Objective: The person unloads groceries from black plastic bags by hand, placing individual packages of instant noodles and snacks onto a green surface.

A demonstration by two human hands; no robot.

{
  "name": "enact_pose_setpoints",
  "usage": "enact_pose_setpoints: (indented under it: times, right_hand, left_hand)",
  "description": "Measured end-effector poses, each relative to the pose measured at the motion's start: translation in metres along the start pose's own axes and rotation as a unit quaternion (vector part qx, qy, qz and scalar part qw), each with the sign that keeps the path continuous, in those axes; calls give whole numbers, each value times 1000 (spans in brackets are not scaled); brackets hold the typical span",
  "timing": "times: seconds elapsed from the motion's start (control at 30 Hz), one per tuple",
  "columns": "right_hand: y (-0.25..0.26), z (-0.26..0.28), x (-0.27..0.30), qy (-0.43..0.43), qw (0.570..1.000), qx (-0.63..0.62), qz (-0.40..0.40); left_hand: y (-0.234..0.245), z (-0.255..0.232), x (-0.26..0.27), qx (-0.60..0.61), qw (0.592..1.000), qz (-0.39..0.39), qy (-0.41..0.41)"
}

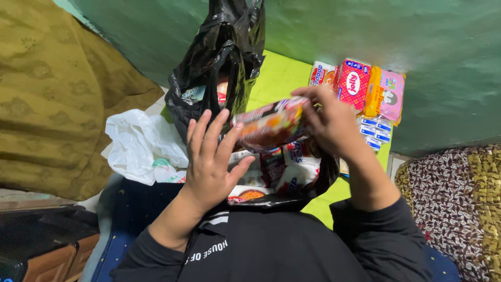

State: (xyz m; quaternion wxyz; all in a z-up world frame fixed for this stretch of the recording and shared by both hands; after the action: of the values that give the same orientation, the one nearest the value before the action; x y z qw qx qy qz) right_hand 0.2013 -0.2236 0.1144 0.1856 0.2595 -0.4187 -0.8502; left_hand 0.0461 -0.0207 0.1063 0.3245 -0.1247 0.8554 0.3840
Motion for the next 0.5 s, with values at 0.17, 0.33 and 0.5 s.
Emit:
enact_pose_setpoints:
  times: [0.17, 0.33, 0.5]
  right_hand:
    - [58, -90, -31, -31, 988, -90, -124]
    - [33, -229, -72, -166, 912, -362, -104]
    - [-62, -353, -86, -314, 860, -372, -152]
  left_hand:
    - [2, 1, 0, 57, 998, 2, 38]
    - [3, 3, 9, 171, 980, 20, 95]
    - [0, 6, 15, 214, 971, 37, 100]
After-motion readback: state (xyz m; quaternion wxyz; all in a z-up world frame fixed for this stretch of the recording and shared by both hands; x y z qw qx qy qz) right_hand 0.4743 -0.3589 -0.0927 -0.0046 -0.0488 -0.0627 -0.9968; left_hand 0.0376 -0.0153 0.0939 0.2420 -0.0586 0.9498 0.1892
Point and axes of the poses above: each hand's wrist, its own x-axis away from the middle knuckle, its own y-axis out of the back of the hand, z = x × y, the point moved 6 cm from there along -x, towards the middle knuckle, and after that the axes turned 11 degrees about x, right-handed, at the moved point
